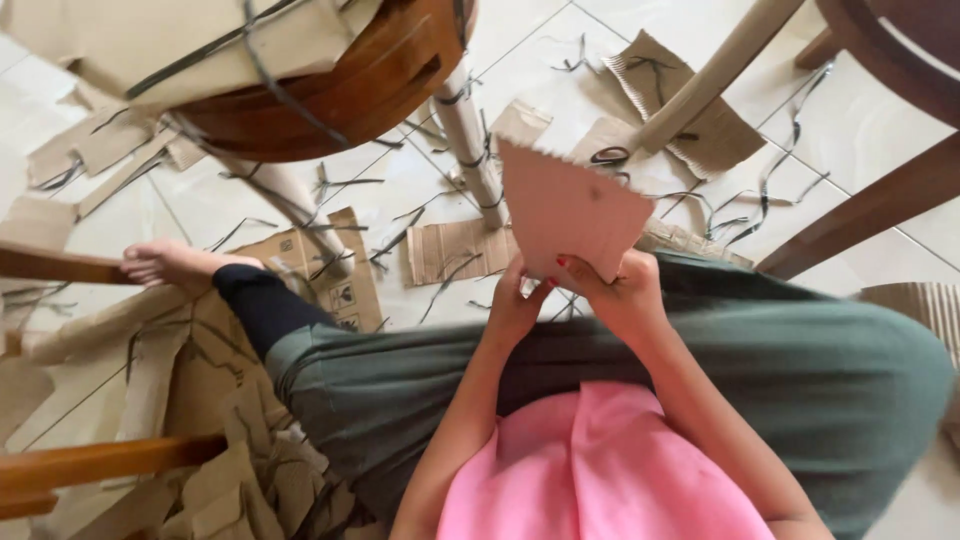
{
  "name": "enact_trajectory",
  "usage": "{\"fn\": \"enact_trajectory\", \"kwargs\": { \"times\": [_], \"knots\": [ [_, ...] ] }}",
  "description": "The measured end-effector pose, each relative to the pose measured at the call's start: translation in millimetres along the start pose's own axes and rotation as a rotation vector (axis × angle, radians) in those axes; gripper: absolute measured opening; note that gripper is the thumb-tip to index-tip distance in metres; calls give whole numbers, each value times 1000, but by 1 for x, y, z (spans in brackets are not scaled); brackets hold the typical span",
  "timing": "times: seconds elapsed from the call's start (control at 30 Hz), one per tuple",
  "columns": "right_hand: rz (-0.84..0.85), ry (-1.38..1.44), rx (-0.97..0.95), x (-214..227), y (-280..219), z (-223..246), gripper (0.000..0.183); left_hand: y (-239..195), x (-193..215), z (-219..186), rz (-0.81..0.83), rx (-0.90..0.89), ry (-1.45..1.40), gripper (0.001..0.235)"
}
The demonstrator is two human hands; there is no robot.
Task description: The person sits on the floor and wraps strips of corrugated cardboard around the legs of a wooden table. They secure the cardboard with black string, tying knots to hold the material in place.
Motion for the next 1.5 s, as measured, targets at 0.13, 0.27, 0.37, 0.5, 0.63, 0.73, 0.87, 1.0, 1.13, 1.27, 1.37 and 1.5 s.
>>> {"fn": "enact_trajectory", "kwargs": {
  "times": [0.13,0.27,0.37,0.5,0.63,0.73,0.87,1.0,1.13,1.27,1.37,1.5],
  "knots": [
    [12,12,47,40,10,40,19,19,-49,58,48,40,113,28],
    [-66,-95,120,110,23,30,13,49,-124,36,137,-12,67,20],
    [-113,-125,138,151,35,24,10,69,-172,29,174,-24,31,18],
    [-198,-246,137,195,27,-15,4,90,-218,2,229,22,15,15],
    [-199,-622,249,224,-1,-75,5,110,-277,8,316,-2,100,9],
    [-280,-597,54,258,-4,-74,5,118,-320,1,384,13,48,14],
    [-649,-176,-317,316,-36,-110,7,120,-377,13,460,-38,-36,45],
    [-729,-302,-196,338,31,-30,13,125,-417,48,364,-63,-120,28],
    [-616,-417,-297,365,-26,-138,17,136,-438,59,336,-30,-159,56],
    [-519,-368,-199,358,-7,-156,19,144,-456,70,573,-49,81,63],
    [-523,-287,-281,364,-21,-196,14,154,-468,56,699,50,113,50],
    [-501,-244,-319,365,-21,-199,19,157,-460,43,615,14,76,46]
  ]
}}
Point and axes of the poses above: each hand's wrist, its own y-axis towards the middle knuckle, its own x-axis out of the back of the hand, z = x × y, the point moved 9 cm from there along y, towards the middle knuckle
